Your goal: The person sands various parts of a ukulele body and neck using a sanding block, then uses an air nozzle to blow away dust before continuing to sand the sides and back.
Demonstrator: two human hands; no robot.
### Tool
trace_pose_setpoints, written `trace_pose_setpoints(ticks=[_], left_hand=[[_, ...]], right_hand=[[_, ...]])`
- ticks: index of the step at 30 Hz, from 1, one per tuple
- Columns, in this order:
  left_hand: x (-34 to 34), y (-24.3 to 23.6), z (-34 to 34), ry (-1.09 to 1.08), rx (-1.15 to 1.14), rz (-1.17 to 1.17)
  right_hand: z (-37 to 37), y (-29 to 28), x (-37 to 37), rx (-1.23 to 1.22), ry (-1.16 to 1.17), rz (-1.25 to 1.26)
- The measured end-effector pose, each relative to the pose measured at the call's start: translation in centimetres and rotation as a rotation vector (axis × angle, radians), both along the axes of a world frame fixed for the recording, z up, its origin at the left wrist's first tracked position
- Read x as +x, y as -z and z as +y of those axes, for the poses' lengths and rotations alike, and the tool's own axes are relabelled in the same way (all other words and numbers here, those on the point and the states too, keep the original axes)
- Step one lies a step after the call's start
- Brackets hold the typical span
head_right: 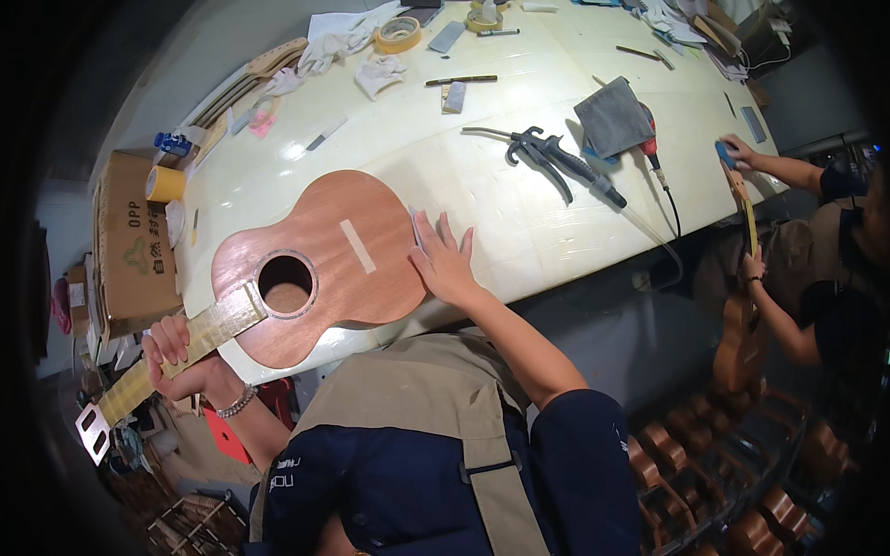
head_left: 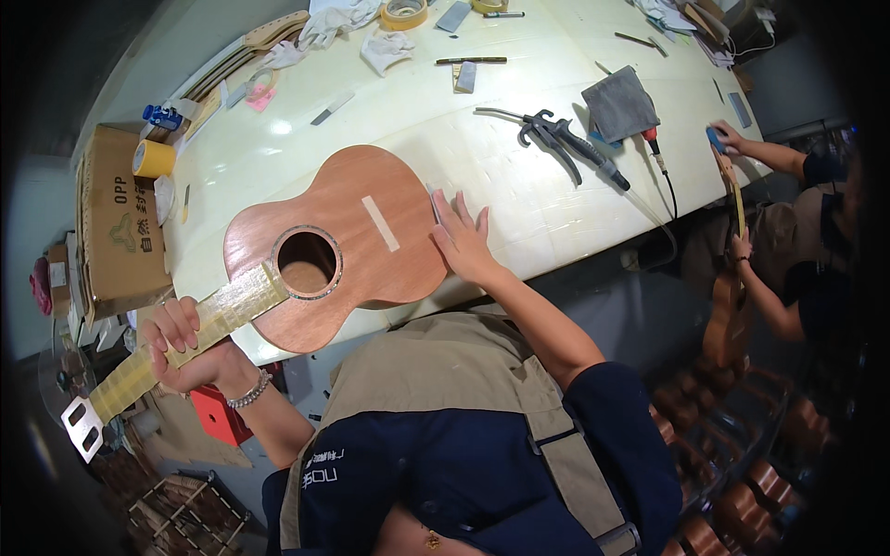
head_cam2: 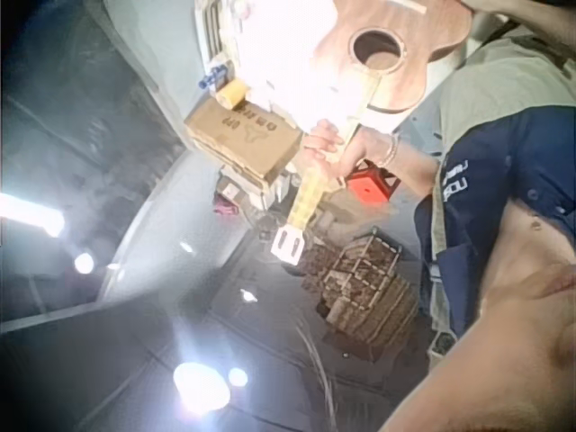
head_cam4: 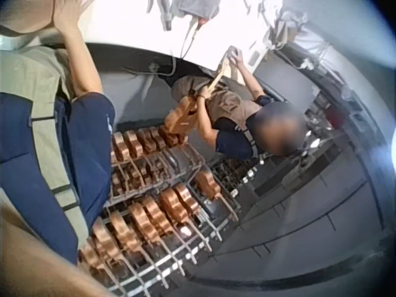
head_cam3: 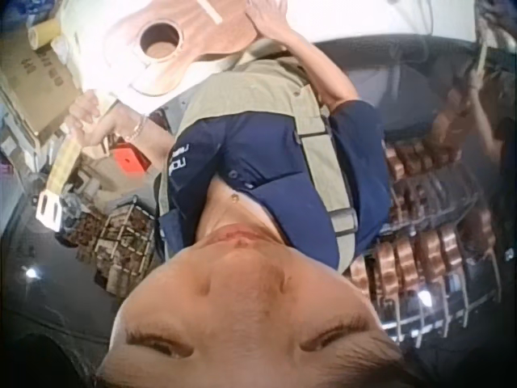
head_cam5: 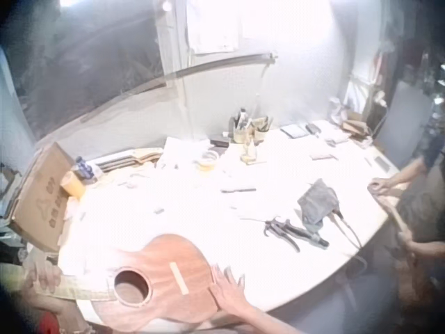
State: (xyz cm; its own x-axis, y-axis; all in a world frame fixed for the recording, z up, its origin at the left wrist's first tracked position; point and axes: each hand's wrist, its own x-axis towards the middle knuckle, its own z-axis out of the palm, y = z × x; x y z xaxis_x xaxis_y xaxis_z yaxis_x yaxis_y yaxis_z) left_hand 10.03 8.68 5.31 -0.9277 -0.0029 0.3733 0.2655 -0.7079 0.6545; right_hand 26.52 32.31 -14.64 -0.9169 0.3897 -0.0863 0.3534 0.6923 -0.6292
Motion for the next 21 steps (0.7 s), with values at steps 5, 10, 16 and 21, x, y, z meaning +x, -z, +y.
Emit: trace_pose_setpoints(ticks=[5,10,16,21], left_hand=[[0.0,0.1,0.3,0.12,0.024,0.073],[-0.7,0.1,0.5,0.144,0.008,0.092],[-0.3,0.2,0.9,0.071,0.009,0.056],[0.5,0.3,0.3,-0.136,-0.05,-0.025]], right_hand=[[-1.9,-3.3,-4.5,0.126,-0.176,0.209],[2.6,0.3,-8.5,-0.04,0.031,0.052],[1.9,-2.4,-11.0,-0.043,-0.242,0.369],[1.3,1.8,0.0,-0.016,-0.069,0.161]])
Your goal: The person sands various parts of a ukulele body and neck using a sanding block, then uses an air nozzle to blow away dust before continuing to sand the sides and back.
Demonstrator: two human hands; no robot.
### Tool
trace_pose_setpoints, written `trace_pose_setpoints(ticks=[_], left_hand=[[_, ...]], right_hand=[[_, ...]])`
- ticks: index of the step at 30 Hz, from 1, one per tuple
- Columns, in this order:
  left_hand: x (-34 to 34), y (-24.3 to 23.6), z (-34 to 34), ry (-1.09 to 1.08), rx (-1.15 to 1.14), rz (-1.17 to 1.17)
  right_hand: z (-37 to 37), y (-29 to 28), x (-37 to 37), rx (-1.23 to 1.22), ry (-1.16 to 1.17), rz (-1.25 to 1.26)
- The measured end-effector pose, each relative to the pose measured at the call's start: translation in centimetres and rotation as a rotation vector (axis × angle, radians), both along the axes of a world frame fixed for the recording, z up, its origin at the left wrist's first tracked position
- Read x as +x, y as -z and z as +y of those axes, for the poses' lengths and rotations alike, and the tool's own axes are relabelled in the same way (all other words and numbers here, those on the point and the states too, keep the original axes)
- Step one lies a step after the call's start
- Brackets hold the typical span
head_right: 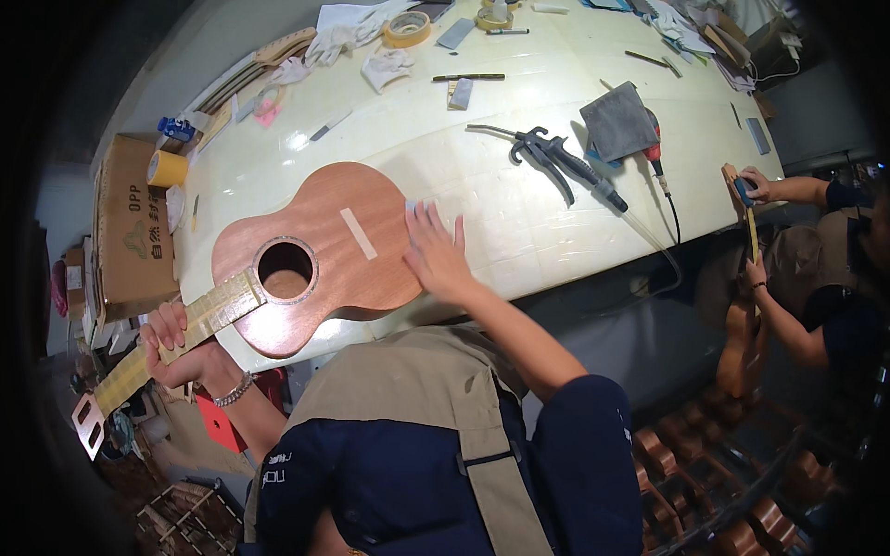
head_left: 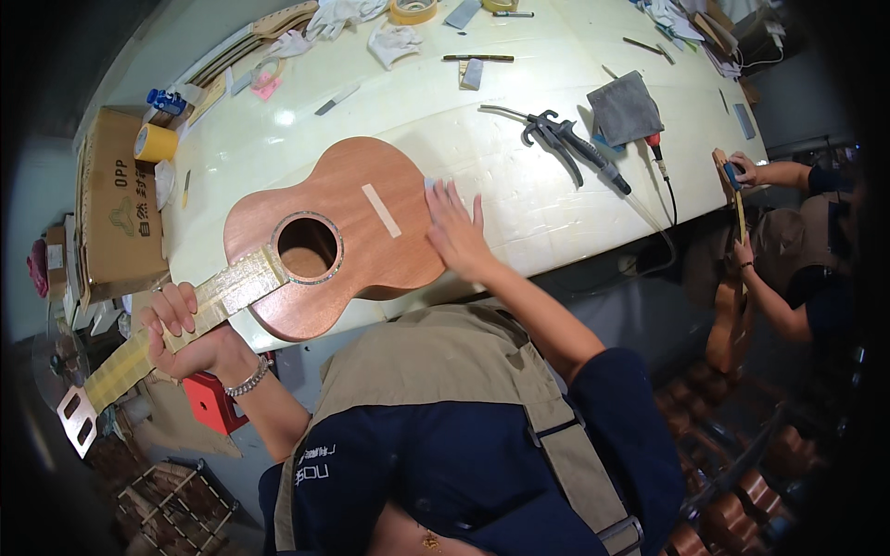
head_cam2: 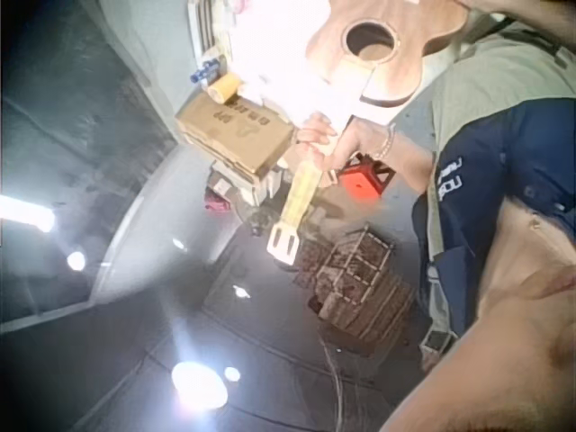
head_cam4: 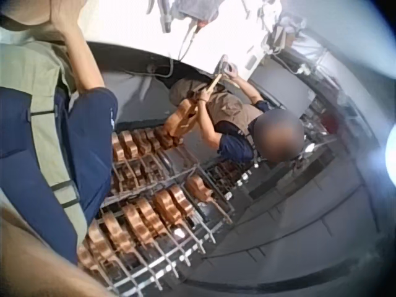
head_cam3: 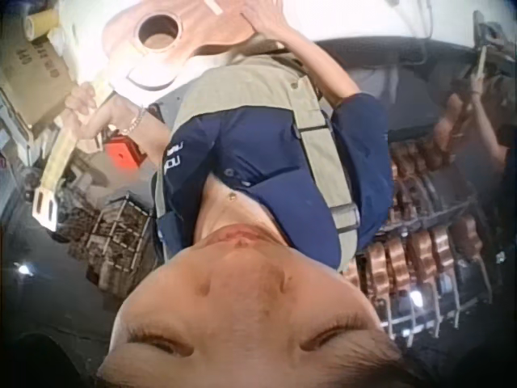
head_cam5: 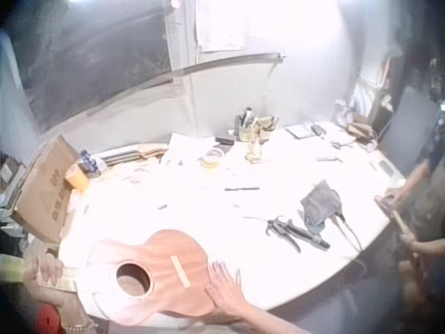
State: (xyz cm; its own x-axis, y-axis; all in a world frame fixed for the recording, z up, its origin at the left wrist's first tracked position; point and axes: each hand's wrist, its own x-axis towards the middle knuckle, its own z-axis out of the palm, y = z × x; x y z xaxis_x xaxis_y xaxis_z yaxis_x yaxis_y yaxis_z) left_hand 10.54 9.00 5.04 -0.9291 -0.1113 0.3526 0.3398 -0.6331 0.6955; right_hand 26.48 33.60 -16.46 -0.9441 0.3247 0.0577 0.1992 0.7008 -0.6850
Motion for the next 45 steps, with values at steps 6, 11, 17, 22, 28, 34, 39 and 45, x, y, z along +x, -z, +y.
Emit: trace_pose_setpoints(ticks=[6,11,17,22,28,34,39,45], left_hand=[[2.1,-1.3,2.6,-0.016,0.007,0.0],[1.6,-0.8,0.9,0.025,0.018,0.015],[1.4,-1.5,2.9,0.117,0.024,0.061],[0.7,-1.2,1.7,0.095,0.006,0.068],[1.3,-1.6,3.0,0.064,0.005,0.048],[1.2,-1.9,3.4,0.053,-0.003,0.07],[-1.2,-0.7,1.4,0.212,-0.006,0.042],[-3.3,-1.0,2.1,0.472,0.046,0.085]], right_hand=[[-8.3,-11.9,-0.3,-0.088,-0.391,0.26],[-3.1,-4.2,2.9,-0.044,-0.021,-0.011],[-8.8,-11.6,0.0,-0.134,-0.308,0.222],[-5.5,-6.6,0.4,0.199,-0.071,0.058],[-10.2,-13.8,-1.2,-0.121,-0.246,0.277],[-11.1,-15.1,-2.0,-0.178,-0.224,0.354],[-6.8,-7.5,0.8,0.042,-0.252,0.287],[-4.6,-9.2,-3.6,0.106,-0.851,0.645]])
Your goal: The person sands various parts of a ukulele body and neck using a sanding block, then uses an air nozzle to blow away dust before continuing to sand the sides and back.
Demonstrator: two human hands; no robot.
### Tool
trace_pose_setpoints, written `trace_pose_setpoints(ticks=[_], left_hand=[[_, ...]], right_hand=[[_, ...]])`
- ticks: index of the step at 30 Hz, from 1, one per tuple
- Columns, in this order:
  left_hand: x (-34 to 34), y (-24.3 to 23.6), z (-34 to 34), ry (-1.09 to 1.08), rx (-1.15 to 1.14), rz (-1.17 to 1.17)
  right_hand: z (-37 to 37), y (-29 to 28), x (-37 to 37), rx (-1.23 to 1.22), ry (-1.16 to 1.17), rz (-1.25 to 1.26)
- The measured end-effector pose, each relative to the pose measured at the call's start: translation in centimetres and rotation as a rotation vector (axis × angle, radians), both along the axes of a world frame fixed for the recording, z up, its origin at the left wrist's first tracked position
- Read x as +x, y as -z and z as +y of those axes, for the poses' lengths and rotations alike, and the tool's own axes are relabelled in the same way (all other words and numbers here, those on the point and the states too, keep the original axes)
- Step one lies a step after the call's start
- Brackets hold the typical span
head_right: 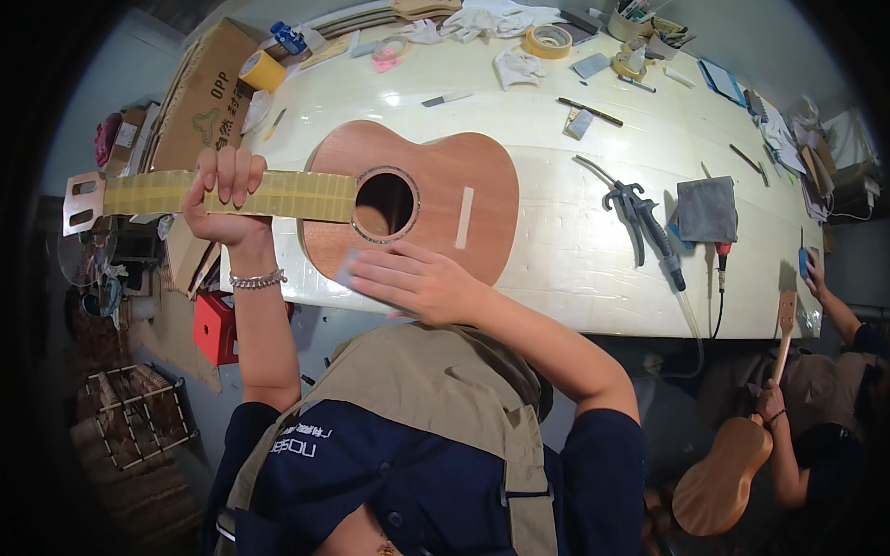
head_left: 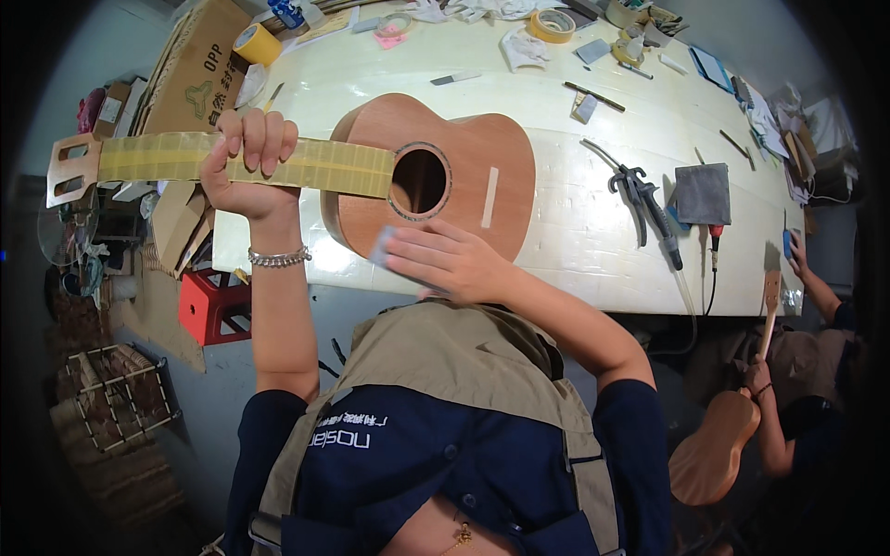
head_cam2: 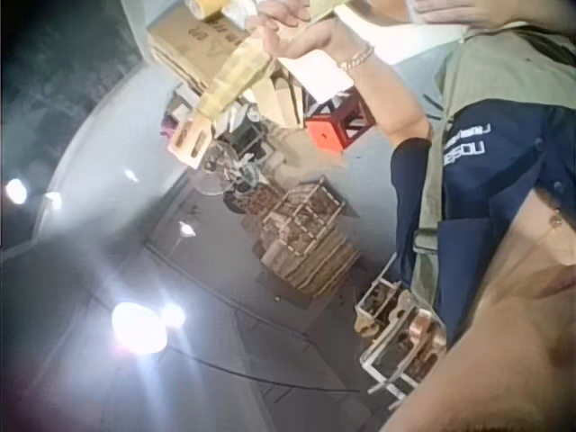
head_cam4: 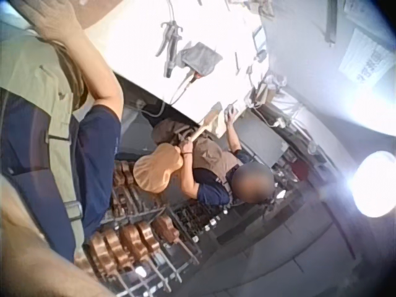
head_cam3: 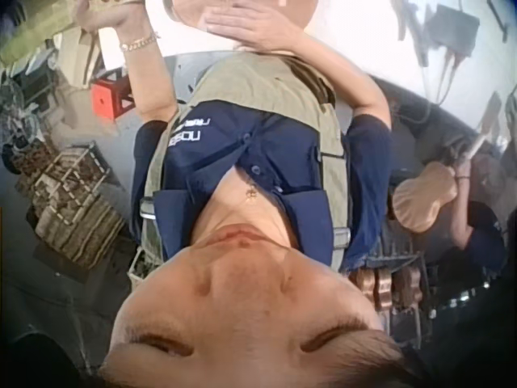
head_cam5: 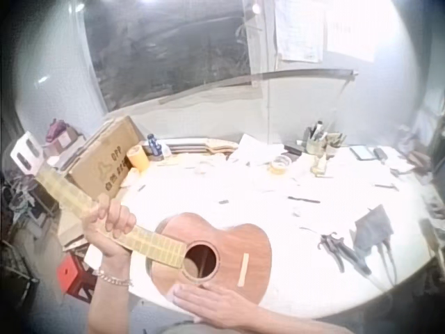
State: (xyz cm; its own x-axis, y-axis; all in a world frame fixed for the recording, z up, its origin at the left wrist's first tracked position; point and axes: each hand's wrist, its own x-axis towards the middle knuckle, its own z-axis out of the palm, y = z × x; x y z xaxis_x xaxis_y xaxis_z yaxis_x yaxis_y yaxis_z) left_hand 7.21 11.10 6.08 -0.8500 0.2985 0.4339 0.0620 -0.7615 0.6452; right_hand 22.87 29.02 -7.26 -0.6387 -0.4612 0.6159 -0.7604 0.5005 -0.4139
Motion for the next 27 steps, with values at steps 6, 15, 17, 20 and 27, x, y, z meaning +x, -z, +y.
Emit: trace_pose_setpoints(ticks=[6,15,17,20,27], left_hand=[[0.3,-1.0,1.4,0.062,-0.053,0.092],[0.9,-1.7,2.6,0.056,-0.052,0.087],[1.1,-1.4,2.4,0.045,-0.048,0.071],[1.2,-1.6,3.2,0.057,-0.028,0.088],[1.6,-1.9,2.8,0.037,-0.048,0.112]], right_hand=[[0.4,-2.2,-2.5,0.084,0.025,0.128],[2.0,-3.3,-3.0,0.172,0.086,0.253],[2.1,-2.6,-2.3,0.159,0.105,0.244],[1.3,-4.3,-3.1,0.147,0.079,0.243],[1.2,-2.9,-1.6,0.082,0.152,0.214]])
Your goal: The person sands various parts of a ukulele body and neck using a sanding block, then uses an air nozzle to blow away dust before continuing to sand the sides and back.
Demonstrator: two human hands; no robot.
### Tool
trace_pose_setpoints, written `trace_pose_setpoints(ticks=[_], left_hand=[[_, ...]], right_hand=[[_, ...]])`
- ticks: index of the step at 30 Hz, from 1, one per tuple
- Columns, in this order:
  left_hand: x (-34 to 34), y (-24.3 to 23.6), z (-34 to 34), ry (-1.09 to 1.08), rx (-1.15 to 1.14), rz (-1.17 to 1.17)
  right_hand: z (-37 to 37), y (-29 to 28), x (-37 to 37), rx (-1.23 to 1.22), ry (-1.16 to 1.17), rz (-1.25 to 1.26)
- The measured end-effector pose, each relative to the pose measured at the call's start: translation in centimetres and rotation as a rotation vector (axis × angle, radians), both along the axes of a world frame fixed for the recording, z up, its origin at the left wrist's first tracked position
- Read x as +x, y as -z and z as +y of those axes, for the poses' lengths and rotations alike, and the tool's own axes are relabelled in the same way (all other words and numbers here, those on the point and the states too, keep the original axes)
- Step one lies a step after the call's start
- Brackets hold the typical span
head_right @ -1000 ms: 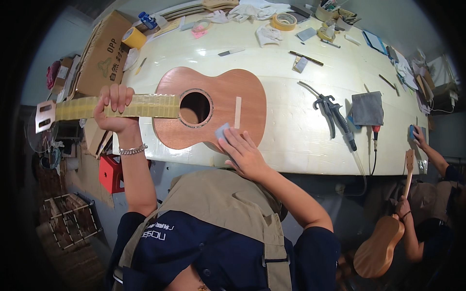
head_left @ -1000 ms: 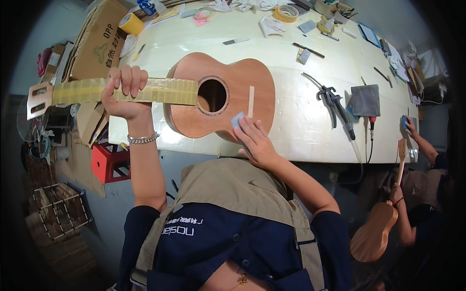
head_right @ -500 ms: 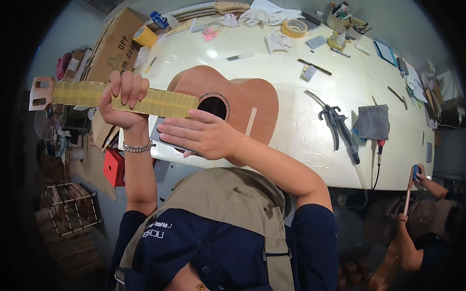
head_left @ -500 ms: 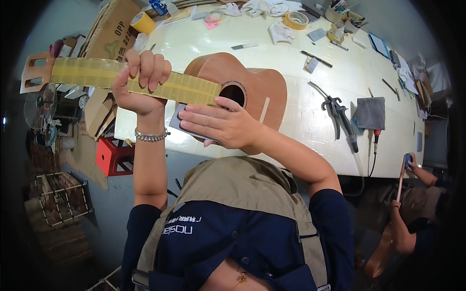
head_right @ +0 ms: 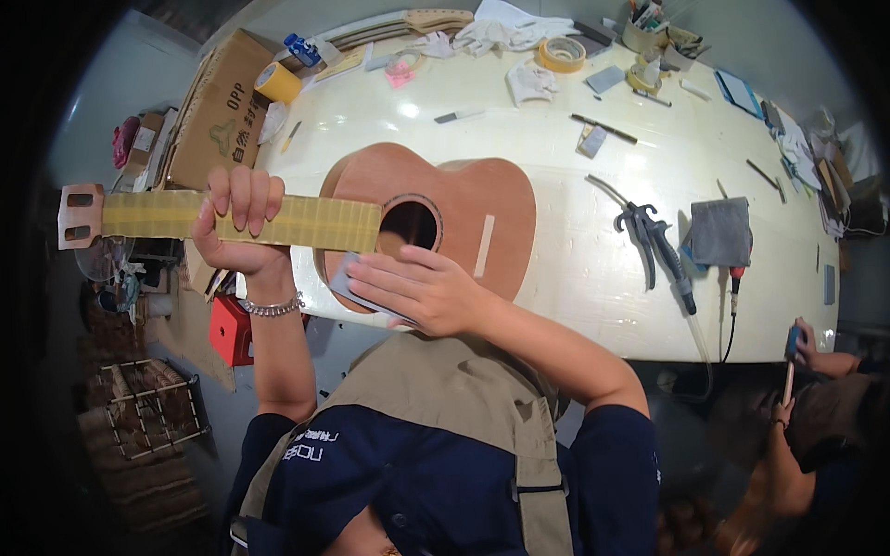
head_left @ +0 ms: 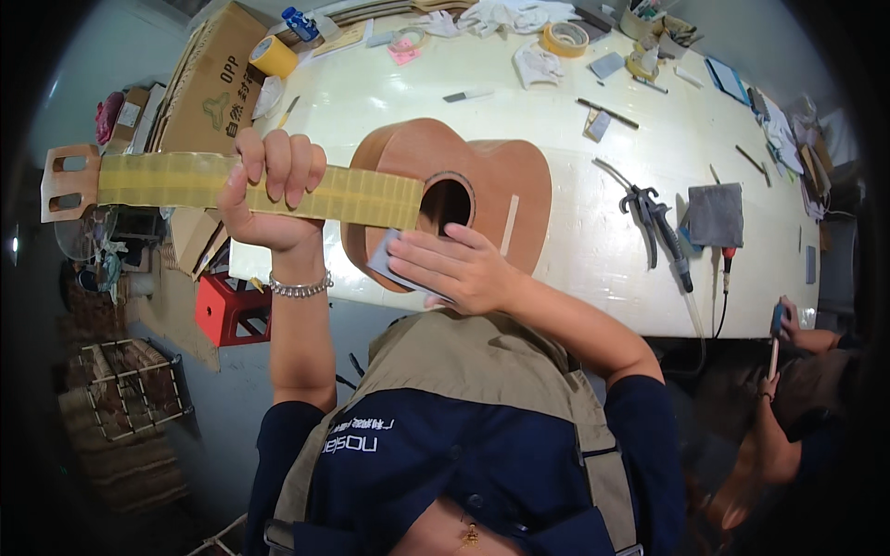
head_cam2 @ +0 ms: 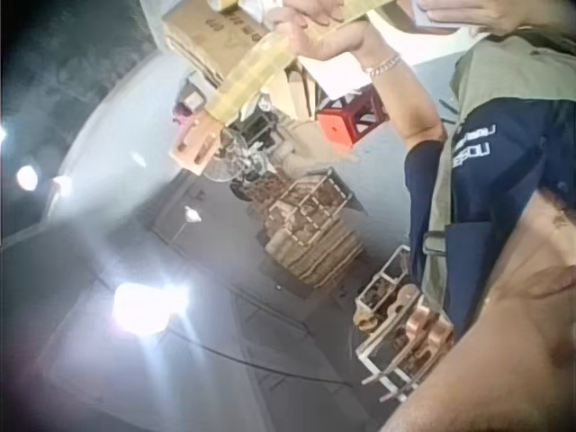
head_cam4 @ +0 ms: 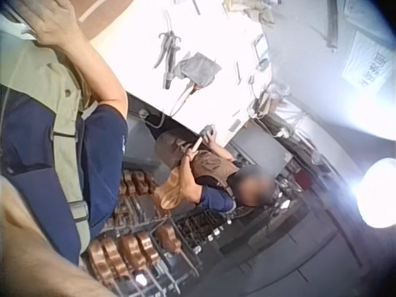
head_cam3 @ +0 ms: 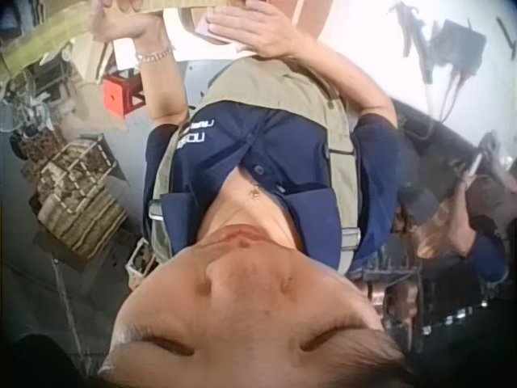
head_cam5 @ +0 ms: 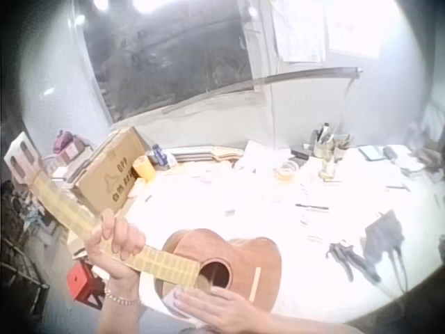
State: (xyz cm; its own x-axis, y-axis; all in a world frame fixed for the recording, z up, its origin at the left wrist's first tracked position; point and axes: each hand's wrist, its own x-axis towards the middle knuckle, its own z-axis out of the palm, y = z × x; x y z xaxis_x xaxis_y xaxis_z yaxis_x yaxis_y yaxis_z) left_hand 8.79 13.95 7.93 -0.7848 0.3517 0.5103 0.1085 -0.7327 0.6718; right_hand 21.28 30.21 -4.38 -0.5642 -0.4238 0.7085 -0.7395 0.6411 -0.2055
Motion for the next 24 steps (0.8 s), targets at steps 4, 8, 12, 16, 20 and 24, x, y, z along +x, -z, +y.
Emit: trace_pose_setpoints(ticks=[4,8,12,16,20,24], left_hand=[[0.6,-0.1,1.0,-0.027,-0.017,-0.02],[-0.2,1.1,-0.9,-0.128,0.001,-0.081],[-0.5,1.9,-0.9,-0.245,0.043,-0.14],[-0.7,2.5,-2.6,-0.29,0.054,-0.18],[-1.2,3.2,-3.5,-0.209,0.113,-0.138],[-2.2,-0.3,-0.8,0.108,0.106,0.166]], right_hand=[[-1.6,-1.8,-1.3,-0.049,-0.085,-0.025],[-0.1,2.9,2.5,-0.155,0.005,-0.202],[-3.3,-0.1,2.9,-0.225,0.01,-0.287],[-2.2,2.8,4.7,-0.053,0.182,-0.52],[3.7,13.3,11.5,-0.204,0.631,-0.726],[6.5,12.1,10.6,-0.465,0.836,-0.659]])
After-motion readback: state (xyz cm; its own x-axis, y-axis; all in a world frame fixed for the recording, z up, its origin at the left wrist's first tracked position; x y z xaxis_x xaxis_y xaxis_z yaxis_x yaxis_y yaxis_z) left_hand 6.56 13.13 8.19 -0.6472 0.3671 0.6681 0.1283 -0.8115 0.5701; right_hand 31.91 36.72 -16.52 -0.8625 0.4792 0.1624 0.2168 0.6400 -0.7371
